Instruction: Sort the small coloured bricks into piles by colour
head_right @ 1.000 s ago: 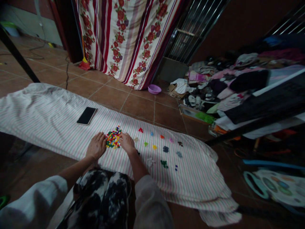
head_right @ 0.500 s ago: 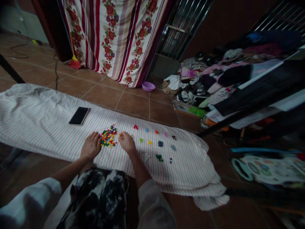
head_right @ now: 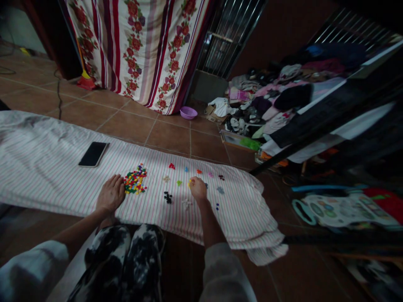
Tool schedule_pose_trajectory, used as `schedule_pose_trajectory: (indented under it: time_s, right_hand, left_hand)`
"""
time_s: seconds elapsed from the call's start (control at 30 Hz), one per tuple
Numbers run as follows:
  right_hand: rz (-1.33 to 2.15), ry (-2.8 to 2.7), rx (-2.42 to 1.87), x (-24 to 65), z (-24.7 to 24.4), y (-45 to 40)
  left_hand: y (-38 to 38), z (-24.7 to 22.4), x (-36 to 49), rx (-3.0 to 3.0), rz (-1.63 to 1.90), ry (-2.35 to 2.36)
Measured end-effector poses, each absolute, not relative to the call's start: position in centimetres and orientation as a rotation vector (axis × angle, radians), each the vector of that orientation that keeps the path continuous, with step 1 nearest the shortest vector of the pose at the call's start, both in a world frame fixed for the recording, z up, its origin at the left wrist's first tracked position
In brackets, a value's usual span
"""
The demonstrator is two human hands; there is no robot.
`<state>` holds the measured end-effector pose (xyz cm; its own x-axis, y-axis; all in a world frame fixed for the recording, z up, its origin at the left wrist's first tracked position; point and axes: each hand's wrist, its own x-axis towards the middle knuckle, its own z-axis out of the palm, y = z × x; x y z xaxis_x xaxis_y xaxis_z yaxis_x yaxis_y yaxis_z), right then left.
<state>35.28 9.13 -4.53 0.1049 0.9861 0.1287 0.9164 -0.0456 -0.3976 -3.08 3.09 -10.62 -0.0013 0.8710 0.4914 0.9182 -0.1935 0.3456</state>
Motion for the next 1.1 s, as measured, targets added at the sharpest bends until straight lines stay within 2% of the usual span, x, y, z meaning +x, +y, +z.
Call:
schedule_pose_trajectory:
  time_s: [0.33,0.73,1.1]
  right_hand:
    - [0.171,-1.950,-2.097,36.0,-6.3,9.3]
    - [0.164,-2.097,-1.842,36.1,-7.0,8.5]
    - [0.189,-2.077,-1.853,36.1,-7.3,8.7]
  left_hand:
    - [3.2,-10.9,-3.2,-2.158,-0.891,-1.910]
    - [3.1,-10.9,-3.3,-2.181,-0.884,-1.916]
    - [3.2,-10.8,-3.1,-2.143,-0.903,-1.937]
